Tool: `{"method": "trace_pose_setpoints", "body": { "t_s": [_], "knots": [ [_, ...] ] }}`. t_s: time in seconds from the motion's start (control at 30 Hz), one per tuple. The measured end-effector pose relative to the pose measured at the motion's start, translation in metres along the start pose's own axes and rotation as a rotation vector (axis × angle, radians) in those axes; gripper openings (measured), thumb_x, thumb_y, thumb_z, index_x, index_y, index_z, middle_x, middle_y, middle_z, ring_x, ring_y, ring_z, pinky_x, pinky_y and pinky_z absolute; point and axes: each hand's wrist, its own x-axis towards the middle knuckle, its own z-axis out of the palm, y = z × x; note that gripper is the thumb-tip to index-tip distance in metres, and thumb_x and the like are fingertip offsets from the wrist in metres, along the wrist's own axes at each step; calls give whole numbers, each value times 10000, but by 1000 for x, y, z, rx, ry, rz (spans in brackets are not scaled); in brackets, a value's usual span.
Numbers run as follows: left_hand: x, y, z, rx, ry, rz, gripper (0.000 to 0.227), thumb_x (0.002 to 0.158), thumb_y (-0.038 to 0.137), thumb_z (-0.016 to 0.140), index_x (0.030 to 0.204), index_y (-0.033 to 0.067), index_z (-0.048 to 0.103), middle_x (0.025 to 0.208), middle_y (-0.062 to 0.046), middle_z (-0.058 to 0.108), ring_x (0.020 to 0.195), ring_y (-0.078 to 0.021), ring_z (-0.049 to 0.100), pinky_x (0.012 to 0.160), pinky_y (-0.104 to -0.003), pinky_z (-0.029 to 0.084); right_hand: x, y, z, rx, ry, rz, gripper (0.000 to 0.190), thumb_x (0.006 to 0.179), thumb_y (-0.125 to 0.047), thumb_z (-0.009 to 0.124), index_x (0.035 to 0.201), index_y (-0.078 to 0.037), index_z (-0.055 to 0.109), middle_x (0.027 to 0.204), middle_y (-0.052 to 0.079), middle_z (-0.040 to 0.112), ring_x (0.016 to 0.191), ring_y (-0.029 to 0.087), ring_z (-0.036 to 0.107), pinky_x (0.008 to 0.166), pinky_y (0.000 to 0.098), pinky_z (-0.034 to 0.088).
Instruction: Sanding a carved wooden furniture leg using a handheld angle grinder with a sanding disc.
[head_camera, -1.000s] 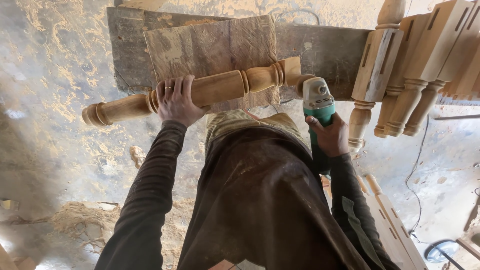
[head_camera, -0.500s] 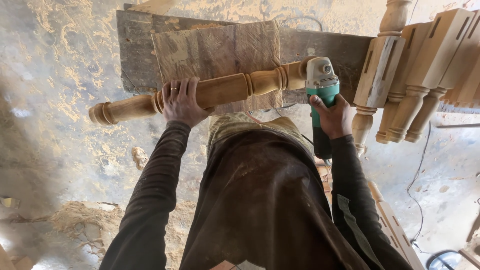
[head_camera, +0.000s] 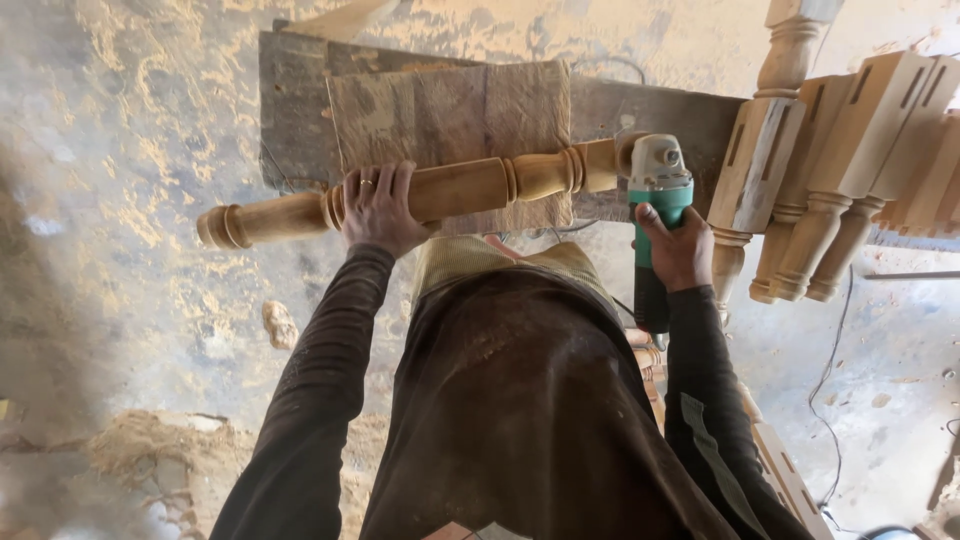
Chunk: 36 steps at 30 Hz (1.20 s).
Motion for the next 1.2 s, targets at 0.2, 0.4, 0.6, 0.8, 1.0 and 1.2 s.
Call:
{"method": "trace_pose_setpoints", "body": {
  "t_s": [0.2, 0.4, 0.6, 0.8, 1.0, 1.2],
  "knots": [
    [0, -9, 10, -9, -47, 4, 944, 688, 609, 832, 1434, 126, 511, 1263, -107, 582, 1206, -325, 523, 1131, -587, 312, -24, 7, 22, 107, -51, -26, 528, 910, -464, 793, 1057, 27, 665, 866, 82, 729, 706, 160, 715, 625, 318, 585],
    [-55, -10, 25, -390, 112, 143, 585, 864, 616, 747, 1190, 138, 658, 1245, -110, 675, 1143, -264, 640, 1003, -508, 510, -61, -21, 69, -138, -109, -30, 550, 851, -464, 813, 1104, 11, 700, 893, 114, 778, 759, 146, 736, 696, 332, 594],
    [-92, 5, -21, -899, -442, -133, 557, 802, 557, 767, 1130, 108, 744, 1140, -73, 776, 1039, -206, 741, 931, -358, 582, -94, -40, 118, -274, -100, -126, 622, 837, -555, 803, 1103, 2, 718, 894, 141, 767, 829, 211, 747, 755, 403, 572],
    [-82, 11, -7, -1006, -892, -113, 819, 847, 661, 678, 1376, 42, 598, 1357, -149, 662, 1272, -270, 635, 1095, -381, 485, -111, -33, 156, -267, -62, -22, 600, 852, -547, 791, 1042, 15, 701, 838, 144, 769, 780, 227, 760, 711, 392, 583],
    [-95, 35, 31, -1535, -822, -280, 963, 857, 668, 714, 1463, -18, 414, 1396, -187, 611, 1400, -285, 526, 1179, -383, 367, -125, -32, 207, -245, -50, -90, 385, 887, -351, 781, 1055, -9, 728, 912, 145, 791, 825, 216, 773, 713, 376, 586],
    [-107, 5, -22, -1670, -655, -485, 736, 803, 495, 794, 1320, 9, 598, 1268, -162, 671, 1206, -268, 632, 1018, -397, 516, -156, -74, 256, -271, -101, -157, 311, 864, -246, 780, 1073, -30, 706, 938, 140, 793, 868, 247, 793, 731, 392, 610]
  ]
}}
